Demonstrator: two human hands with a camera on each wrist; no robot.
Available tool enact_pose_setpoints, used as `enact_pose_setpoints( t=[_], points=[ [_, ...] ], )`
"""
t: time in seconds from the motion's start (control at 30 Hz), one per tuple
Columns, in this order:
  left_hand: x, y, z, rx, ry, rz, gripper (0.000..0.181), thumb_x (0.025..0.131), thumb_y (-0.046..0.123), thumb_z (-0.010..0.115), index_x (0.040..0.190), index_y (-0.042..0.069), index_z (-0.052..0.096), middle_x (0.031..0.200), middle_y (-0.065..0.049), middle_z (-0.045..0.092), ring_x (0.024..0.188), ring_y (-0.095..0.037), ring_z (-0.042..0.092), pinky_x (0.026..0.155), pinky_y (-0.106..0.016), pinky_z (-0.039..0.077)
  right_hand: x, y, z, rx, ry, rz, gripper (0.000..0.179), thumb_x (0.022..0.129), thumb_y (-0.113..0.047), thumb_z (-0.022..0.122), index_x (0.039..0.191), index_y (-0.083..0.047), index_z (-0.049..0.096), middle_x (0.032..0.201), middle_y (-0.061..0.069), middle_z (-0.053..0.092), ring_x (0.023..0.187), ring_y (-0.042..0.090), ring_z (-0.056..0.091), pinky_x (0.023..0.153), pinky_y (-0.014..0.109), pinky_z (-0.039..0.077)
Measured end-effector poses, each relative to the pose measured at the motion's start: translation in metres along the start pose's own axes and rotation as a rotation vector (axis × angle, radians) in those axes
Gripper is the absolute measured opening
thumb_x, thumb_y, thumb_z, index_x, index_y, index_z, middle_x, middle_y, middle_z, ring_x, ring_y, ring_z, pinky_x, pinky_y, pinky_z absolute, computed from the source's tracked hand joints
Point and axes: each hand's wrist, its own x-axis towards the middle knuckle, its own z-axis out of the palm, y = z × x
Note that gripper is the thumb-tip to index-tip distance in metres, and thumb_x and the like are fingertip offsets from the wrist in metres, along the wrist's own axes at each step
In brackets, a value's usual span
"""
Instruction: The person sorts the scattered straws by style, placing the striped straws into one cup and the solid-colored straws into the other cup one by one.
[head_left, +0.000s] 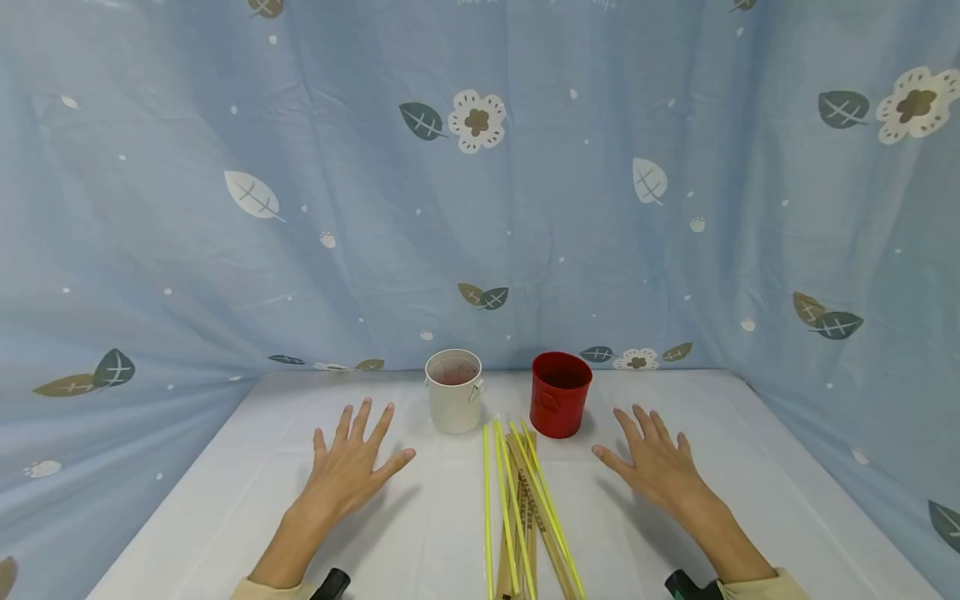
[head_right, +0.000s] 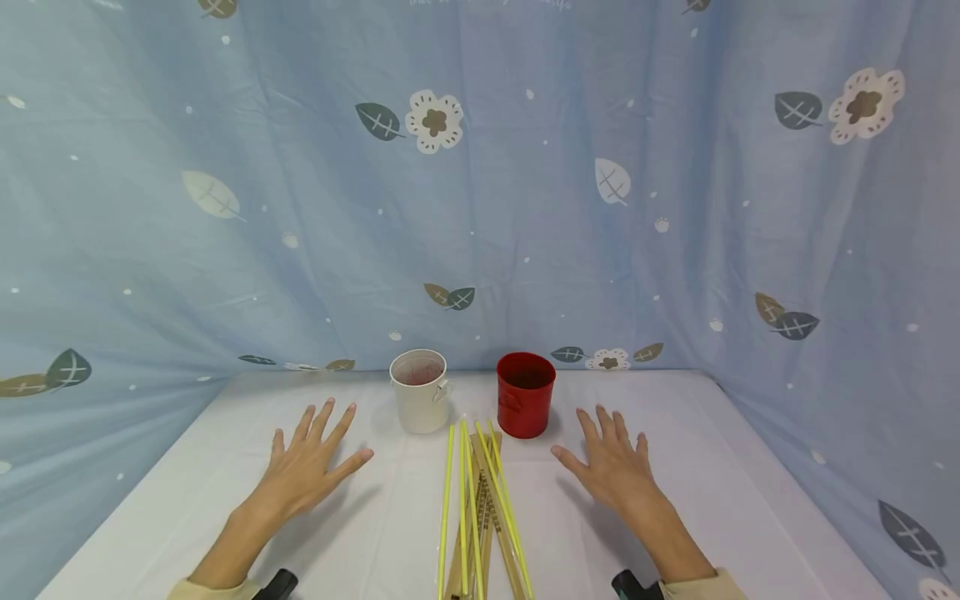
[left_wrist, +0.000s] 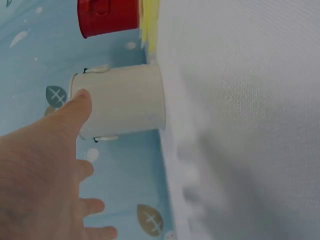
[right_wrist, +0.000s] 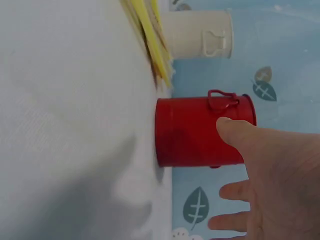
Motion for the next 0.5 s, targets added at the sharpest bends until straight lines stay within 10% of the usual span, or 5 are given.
enact_pose_setpoints(
  t=[0.5],
  points=[
    [0.023, 0.018, 0.003, -0.036, 0.112, 0.117, 0.084, 0.089, 0.059, 0.062, 0.155, 0.016, 0.031, 0.154, -0.02, 0.037, 0.135, -0.044, 0.043, 0.087, -0.066, 0.046, 0.008, -0.044, -0.012, 0.109, -0.152, 0.018, 0.085, 0.088, -0.066, 0.056, 0.147, -0.006, 0.042, 0.116, 0.017, 0.069, 0.103, 0.035, 0.066, 0.079, 0.06, 0.051]
  ],
)
